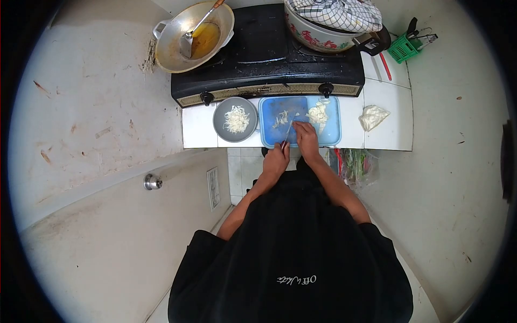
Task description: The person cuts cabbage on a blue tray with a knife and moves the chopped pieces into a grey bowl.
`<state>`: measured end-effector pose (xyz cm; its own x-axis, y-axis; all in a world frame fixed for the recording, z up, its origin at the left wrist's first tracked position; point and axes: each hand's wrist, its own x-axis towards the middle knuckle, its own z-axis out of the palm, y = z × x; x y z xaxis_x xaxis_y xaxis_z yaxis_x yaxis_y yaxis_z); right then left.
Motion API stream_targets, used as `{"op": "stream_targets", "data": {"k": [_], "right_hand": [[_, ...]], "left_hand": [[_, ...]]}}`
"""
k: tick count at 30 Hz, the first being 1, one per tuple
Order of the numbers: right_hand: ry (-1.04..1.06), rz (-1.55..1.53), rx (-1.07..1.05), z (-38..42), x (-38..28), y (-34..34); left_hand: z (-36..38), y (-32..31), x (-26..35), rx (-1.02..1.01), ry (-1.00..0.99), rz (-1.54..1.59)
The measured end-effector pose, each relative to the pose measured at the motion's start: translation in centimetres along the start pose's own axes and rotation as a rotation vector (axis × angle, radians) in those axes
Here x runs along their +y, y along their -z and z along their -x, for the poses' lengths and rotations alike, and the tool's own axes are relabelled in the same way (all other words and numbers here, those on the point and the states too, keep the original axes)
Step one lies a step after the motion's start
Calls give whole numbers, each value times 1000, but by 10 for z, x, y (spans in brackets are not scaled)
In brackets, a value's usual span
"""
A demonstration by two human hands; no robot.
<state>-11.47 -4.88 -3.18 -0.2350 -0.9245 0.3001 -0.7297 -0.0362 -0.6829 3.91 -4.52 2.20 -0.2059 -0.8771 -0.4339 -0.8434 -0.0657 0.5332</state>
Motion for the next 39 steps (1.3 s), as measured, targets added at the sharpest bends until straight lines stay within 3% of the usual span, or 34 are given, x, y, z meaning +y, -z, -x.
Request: {"op": "stream_targets", "data": {"k": [23, 33, 39], "right_hand": [[-54, -19, 4, -1, -5, 2], [-114, -69, 13, -6, -11, 5], [-101, -90, 38, -5, -8, 4]], "left_hand": [[-9, -14, 10, 56, -10, -127], [6, 0, -21, 16, 9, -273], [-7, 1, -12, 52, -12, -154]]}}
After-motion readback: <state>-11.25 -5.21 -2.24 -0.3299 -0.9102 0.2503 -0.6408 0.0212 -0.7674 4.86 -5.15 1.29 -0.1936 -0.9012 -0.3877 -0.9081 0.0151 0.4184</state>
